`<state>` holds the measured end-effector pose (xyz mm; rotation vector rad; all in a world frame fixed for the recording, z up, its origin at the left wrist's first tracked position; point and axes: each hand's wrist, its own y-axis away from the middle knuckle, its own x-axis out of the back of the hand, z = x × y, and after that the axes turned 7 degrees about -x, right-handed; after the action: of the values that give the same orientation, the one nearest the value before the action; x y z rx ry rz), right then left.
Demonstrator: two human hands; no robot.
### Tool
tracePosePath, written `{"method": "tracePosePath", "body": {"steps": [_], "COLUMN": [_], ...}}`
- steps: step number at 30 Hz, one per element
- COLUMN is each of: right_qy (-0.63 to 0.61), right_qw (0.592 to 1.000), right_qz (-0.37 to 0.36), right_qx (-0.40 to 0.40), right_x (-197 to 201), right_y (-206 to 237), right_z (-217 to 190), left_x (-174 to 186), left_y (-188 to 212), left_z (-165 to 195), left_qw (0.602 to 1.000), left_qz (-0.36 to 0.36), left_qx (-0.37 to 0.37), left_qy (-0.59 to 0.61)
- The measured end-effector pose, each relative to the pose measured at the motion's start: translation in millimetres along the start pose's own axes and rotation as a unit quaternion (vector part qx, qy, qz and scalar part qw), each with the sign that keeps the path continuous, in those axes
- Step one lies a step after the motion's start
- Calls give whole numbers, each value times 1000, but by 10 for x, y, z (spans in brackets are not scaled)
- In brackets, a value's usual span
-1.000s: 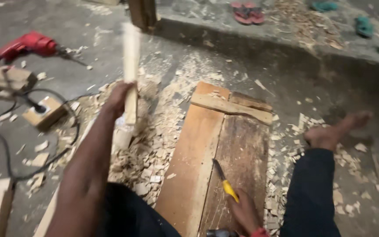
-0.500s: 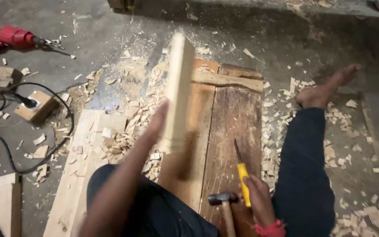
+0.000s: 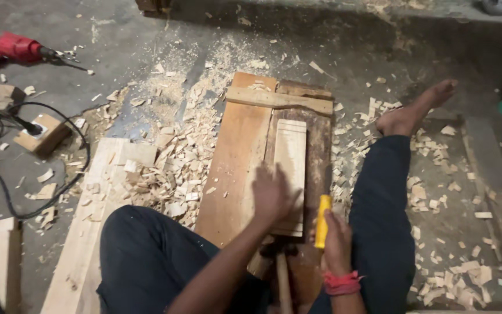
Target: The person sits on the floor of a woodworking shop and uses a chisel and hammer to shape and trim a small wooden block held against a board. They reposition the block and the chisel repeatedly, striking the chisel to remove wood and fitting pieces together.
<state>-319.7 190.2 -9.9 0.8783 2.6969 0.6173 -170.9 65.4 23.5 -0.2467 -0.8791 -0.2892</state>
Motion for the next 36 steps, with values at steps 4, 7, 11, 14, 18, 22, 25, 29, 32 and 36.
{"method": "tracePosePath", "body": {"steps": [4, 7, 11, 14, 18, 22, 25, 29, 32, 36], "right_qy": [-35, -46, -65, -58, -64, -75, -74, -78, -67, -54], "right_qw": [999, 998, 998, 998, 998, 997, 997, 996, 997, 997], "right_qz": [17, 30, 9, 6, 0, -1, -14, -30, -39, -56], "right_qx": [24, 1, 11, 4, 0, -12, 7, -10, -12, -8], "right_x": [42, 69, 82, 79, 71, 78, 77, 31, -22, -32], "right_y": [-13, 52, 108, 99, 68, 71, 75, 46, 16, 13], "right_z": [-64, -99, -128, -128, -115, -108, -103, -77, -36, 28], "left_x": [-155, -69, 109, 222, 562, 1062, 1373, 1520, 1344, 925], "left_y": [-2, -7, -50, -13, 193, 228, 173, 93, -33, -92], "left_z": [345, 185, -150, -364, -869, -1268, -1363, -1251, -1086, -788], "left_qw": [998, 997, 999, 998, 971, 975, 963, 939, 883, 907], "left_qz": [-13, 40, 0, -37, 96, 83, 198, 256, 153, 159], "left_qx": [32, 14, 38, 43, -132, 80, 163, 114, 128, 84], "left_qy": [-60, -70, 25, -5, -175, -190, -88, 199, 424, 382]}}
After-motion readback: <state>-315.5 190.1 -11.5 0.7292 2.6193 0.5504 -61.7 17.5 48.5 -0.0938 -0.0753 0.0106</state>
